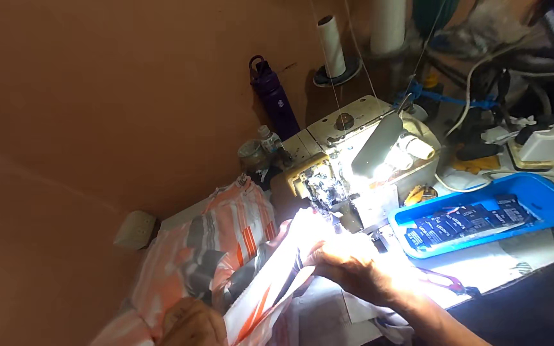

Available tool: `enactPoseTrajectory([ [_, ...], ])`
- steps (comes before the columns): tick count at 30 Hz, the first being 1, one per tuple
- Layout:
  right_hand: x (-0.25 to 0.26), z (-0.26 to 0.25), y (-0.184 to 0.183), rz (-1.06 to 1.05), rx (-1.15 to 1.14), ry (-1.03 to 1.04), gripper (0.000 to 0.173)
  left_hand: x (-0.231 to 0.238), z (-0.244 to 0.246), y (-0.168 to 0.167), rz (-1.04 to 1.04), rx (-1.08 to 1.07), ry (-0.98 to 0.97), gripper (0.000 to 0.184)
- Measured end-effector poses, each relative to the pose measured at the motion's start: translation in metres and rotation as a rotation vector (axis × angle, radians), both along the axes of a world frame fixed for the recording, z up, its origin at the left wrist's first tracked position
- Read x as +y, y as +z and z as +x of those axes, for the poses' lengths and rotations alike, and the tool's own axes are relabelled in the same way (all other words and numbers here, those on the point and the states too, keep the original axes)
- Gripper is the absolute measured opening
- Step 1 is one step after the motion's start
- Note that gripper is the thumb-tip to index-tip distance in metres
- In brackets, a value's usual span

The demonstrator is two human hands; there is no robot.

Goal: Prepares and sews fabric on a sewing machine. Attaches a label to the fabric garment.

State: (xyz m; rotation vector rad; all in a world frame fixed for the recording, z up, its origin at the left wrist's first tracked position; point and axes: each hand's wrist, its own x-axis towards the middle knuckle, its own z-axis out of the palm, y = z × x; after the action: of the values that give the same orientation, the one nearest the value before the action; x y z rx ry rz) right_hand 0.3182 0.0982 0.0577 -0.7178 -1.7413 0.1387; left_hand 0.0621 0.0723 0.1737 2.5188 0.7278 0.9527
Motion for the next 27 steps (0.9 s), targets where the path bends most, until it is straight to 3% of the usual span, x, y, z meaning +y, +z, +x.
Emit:
enactPoseTrajectory([
  [8,-0.034,0.021,0.004,-0.229,0.101,0.227,0.020,0.042,0.006,0.019,-0.367,-0.162,-0.286,0.013],
  [16,-0.057,0.017,-0.040,-0.350,0.365,0.194,0.021,0.081,0.047,-0.024,-0.458,-0.409,-0.260,0.006],
  [20,-0.040,0.016,-0.038,-0.324,0.413,0.215,0.021,0.088,0.051,-0.025,-0.417,-0.341,-0.261,0.003],
  [27,-0.026,0.014,-0.033,-0.329,0.467,0.216,0.020,0.078,0.067,-0.028,-0.234,-0.045,-0.128,0.020],
])
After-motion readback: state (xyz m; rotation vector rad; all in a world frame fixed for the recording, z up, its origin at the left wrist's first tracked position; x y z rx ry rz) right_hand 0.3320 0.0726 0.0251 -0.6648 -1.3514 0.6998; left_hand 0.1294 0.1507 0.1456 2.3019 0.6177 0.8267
